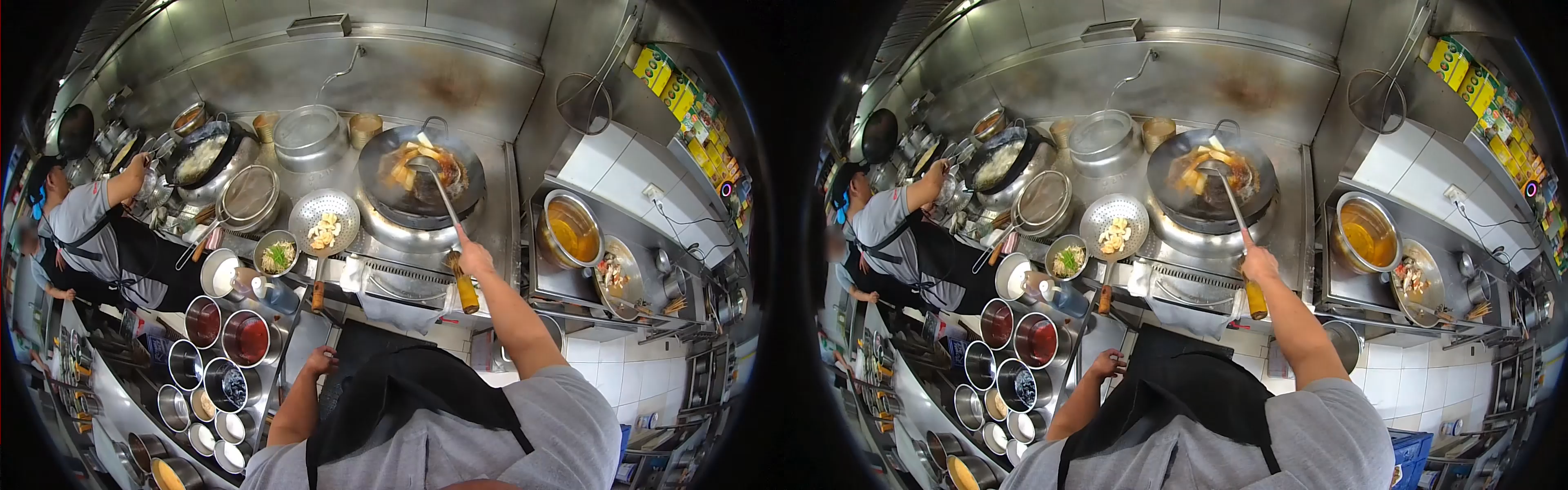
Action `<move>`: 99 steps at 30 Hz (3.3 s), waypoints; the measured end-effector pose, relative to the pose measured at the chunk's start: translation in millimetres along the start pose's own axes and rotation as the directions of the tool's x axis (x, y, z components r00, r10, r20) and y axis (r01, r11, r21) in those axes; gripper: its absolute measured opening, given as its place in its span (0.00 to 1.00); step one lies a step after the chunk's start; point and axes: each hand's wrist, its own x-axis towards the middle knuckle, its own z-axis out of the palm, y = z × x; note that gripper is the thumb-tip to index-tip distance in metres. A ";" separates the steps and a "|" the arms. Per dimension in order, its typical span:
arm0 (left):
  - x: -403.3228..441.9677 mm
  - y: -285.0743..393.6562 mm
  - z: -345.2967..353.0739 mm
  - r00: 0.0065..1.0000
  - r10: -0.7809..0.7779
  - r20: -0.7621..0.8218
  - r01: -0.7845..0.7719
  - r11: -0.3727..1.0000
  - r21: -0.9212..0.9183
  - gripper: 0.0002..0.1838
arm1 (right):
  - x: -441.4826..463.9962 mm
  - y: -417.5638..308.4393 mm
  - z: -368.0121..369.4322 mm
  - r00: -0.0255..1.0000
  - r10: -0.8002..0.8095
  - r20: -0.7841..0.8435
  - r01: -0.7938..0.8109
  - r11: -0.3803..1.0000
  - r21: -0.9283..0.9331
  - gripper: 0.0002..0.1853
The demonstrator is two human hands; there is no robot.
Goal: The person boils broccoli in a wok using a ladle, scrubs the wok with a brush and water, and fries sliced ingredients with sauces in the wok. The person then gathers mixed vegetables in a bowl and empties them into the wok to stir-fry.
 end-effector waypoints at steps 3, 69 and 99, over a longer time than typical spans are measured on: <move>-13.4 7.0 -2.7 0.996 -0.085 -0.023 0.082 0.992 -0.093 0.24 | 16.8 -12.3 8.3 0.999 0.043 -0.001 -0.043 0.998 0.048 0.46; -88.5 -212.3 12.7 0.929 0.248 -0.276 -0.175 0.948 0.264 0.12 | 23.9 34.2 -37.7 0.928 -0.044 -0.370 0.197 0.901 0.388 0.44; -162.6 -44.8 44.4 0.923 -0.242 -0.299 0.285 0.952 0.109 0.11 | 53.4 -26.0 44.8 0.820 -0.560 0.115 -0.553 -0.724 0.412 0.22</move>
